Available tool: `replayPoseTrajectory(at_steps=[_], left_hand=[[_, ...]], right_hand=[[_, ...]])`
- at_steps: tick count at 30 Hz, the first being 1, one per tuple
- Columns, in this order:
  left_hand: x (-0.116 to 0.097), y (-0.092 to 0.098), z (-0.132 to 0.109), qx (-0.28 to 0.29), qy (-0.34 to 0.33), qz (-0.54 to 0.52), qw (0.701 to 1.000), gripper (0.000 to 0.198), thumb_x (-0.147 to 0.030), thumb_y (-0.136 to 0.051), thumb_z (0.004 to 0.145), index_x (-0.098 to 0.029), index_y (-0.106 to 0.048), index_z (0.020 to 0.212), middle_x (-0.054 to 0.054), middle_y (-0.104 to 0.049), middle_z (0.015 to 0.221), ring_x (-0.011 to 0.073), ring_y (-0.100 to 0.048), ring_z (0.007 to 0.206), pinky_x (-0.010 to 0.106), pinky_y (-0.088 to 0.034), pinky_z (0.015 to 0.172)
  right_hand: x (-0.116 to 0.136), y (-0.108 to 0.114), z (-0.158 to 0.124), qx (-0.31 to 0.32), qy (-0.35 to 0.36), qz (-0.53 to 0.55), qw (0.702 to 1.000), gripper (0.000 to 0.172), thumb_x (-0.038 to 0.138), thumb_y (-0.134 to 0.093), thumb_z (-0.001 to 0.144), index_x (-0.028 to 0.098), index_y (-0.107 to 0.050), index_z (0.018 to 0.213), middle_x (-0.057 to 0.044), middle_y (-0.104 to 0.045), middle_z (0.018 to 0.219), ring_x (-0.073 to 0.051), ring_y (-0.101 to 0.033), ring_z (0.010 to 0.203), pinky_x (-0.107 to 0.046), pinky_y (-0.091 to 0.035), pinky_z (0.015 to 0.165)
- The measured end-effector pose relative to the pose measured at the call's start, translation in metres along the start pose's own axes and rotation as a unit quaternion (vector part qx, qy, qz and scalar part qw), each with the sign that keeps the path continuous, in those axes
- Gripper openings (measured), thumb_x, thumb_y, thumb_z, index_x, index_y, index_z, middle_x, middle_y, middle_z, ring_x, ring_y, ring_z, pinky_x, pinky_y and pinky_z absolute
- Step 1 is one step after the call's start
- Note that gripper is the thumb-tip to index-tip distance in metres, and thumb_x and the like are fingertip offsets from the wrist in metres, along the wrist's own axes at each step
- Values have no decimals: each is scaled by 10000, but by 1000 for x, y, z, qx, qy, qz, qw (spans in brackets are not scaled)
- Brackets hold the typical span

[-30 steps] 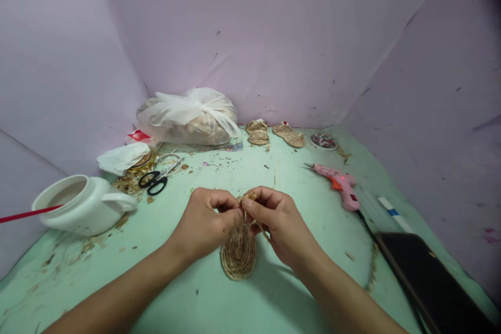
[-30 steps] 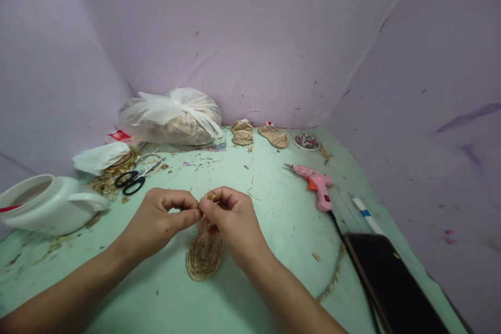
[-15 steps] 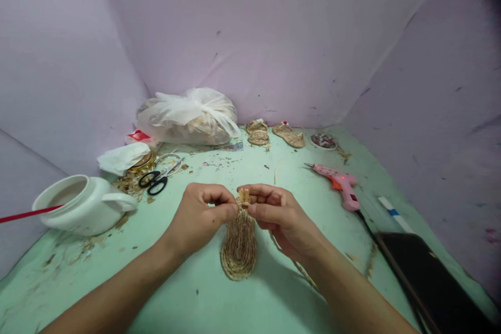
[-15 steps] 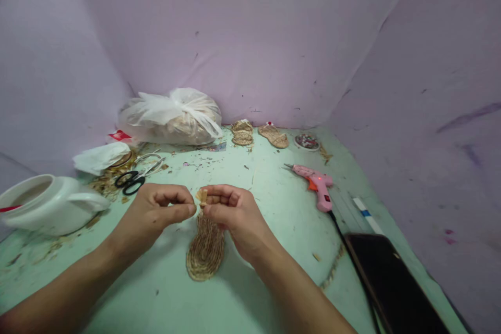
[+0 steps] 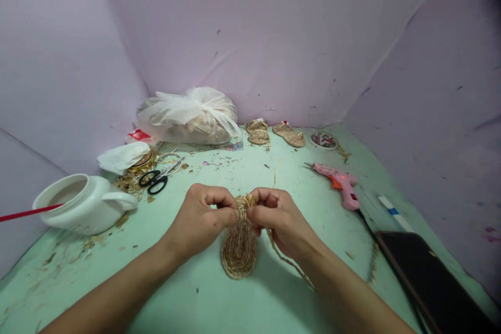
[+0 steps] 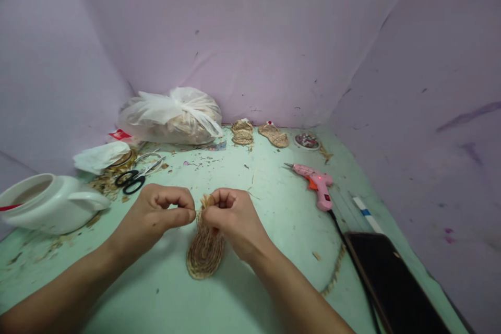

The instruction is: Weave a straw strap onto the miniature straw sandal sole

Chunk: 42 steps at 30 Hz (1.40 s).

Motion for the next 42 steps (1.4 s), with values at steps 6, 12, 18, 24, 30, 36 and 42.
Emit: replayPoseTrajectory(at_steps=[6, 12, 18, 24, 30, 36, 42], left_hand=[[-4, 5, 0, -7, 5, 9, 1000, 101, -174, -516, 558, -140, -536, 465, -46, -422, 447, 72, -354, 477, 200, -296, 472], [-5, 6, 2, -17, -1, 5, 1000, 113, -197, -522, 564, -141, -539, 468, -42, -438, 456, 77, -369, 488, 209, -310, 494], [-2, 3, 1, -2, 15, 12, 1000, 109, -191, -519, 566, -139, -532, 471, -48, -420, 444, 73, -354, 476, 209, -295, 483], [-1, 7, 0, -8, 19, 24, 1000, 113, -186, -525, 567, -141, -525, 463, -51, -415, 438, 73, -347, 474, 206, -294, 477], [-9, 12, 5, 21, -30, 50, 998, 149, -265, -547, 653, -146, -556, 565, -34, -486, 530, 93, -418, 546, 213, -345, 540], [1, -1, 8, 81, -1, 42, 996, 294, -402, -495, 722, -143, -533, 587, -27, -458, 532, 96, -398, 533, 218, -317, 512], [0, -4, 7, 63, -23, 54, 996, 263, -328, -478, 702, -153, -472, 506, -47, -377, 457, 80, -333, 475, 219, -271, 477]], right_hand=[[0, 0, 0, 20, -19, 24, 999, 48, 143, -555, 541, 162, -511, 548, 68, -399, 433, -52, -321, 392, -188, -248, 357], [4, -4, -2, 38, -15, 27, 999, 102, 186, -628, 559, 135, -585, 637, 71, -385, 490, -29, -246, 423, -190, -150, 381], [4, 6, -1, -46, -2, -8, 999, 169, 217, -657, 554, 158, -511, 495, 85, -371, 403, -29, -260, 383, -204, -174, 384], [4, 7, 1, -18, -20, -35, 999, 139, 204, -658, 564, 150, -548, 500, 77, -405, 410, -28, -281, 369, -205, -197, 377], [7, 11, 3, 4, 5, -8, 1000, 172, 264, -719, 584, 142, -599, 601, 55, -480, 494, -38, -346, 416, -203, -258, 401], [13, 7, 1, -10, 38, -70, 997, 147, 267, -691, 614, 139, -618, 615, 39, -502, 520, -52, -377, 446, -213, -303, 425], [15, 1, -2, -3, 26, -83, 996, 121, 246, -672, 601, 137, -618, 591, 41, -499, 499, -52, -374, 434, -211, -295, 410]])
Point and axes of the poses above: each hand's wrist, its own z-axis towards the middle knuckle, its own y-axis out of the back of the hand, x = y × z, the point moved 9 cm from there along z, towards the middle knuckle
